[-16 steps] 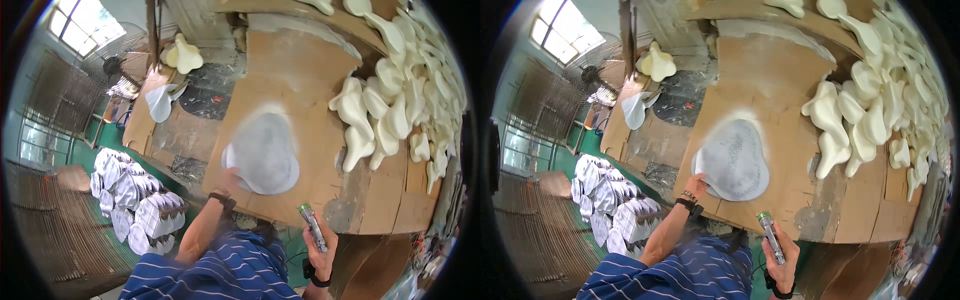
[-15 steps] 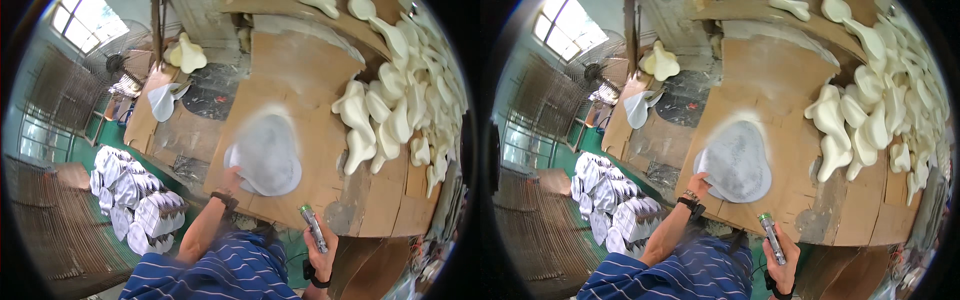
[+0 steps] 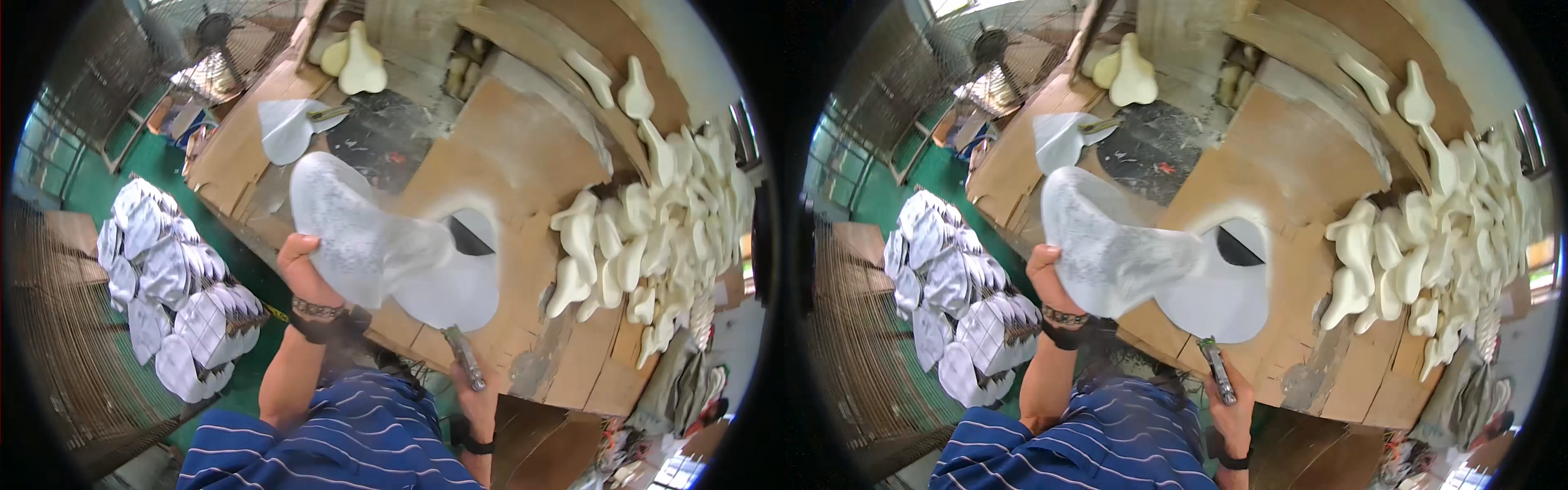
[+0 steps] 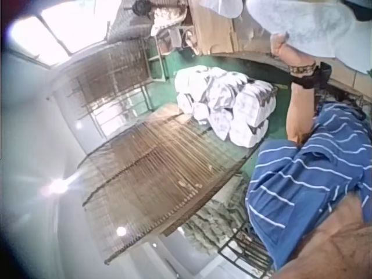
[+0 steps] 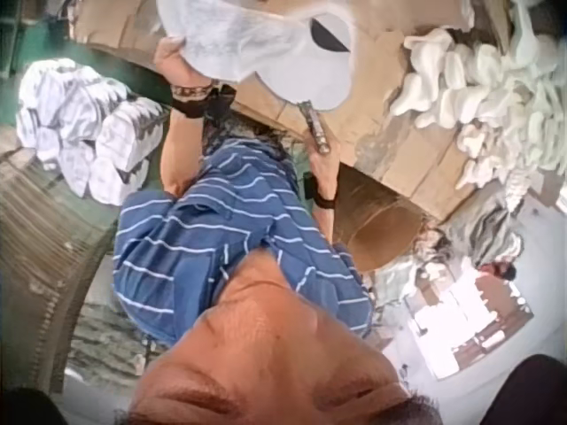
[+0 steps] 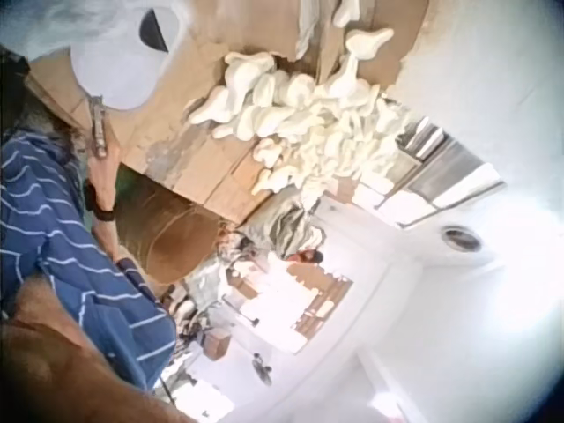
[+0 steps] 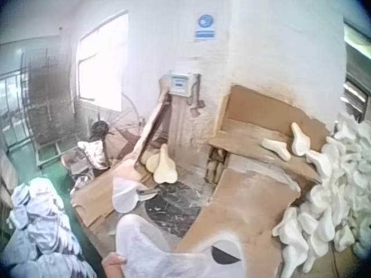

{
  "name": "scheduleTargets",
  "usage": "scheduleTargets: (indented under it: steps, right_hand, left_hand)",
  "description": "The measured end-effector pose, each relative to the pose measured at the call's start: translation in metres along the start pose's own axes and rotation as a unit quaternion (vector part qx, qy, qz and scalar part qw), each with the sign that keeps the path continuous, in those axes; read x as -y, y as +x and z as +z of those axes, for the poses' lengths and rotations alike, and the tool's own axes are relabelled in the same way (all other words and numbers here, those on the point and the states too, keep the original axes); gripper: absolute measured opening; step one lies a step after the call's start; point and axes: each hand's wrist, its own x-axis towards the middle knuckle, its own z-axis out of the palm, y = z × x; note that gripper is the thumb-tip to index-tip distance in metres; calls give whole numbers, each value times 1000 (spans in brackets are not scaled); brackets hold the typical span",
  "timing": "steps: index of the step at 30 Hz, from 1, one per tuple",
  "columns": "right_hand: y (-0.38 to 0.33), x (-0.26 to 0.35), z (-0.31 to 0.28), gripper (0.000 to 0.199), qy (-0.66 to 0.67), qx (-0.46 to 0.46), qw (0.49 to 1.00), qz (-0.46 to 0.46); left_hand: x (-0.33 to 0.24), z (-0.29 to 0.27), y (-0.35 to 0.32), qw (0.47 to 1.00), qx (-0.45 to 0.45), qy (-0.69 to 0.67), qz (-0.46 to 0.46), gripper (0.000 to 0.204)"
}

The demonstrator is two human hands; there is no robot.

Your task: The person uses a spray gun to apply a white coating to heart-shaped plastic parts. They pick up each part from a cardboard surface, spray it, and then place it onto a metal drying rack. The process is repeated for multiple parts throughout the clip.

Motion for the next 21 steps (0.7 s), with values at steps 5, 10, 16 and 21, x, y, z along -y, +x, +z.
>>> scheduleTargets:
  steps: [5, 10, 16, 21]
  right_hand:
    - [13, -12, 66, 46, -40, 89, 994, -42]
    - [3, 34, 119, 25, -61, 177, 982, -4]
    - [0, 76, 194, 33, -121, 264, 953, -87]
    - [-5, 105, 250, 35, -190, 301, 932, -59]
  left_hand:
    - [-96, -30, -56, 973, -176, 72, 129, 58]
    - [-160, -107, -99, 966, -158, -35, 201, 54]
    - [-241, -174, -164, 888, -279, -129, 342, 55]
    - [-331, -249, -199, 821, -328, -149, 443, 59]
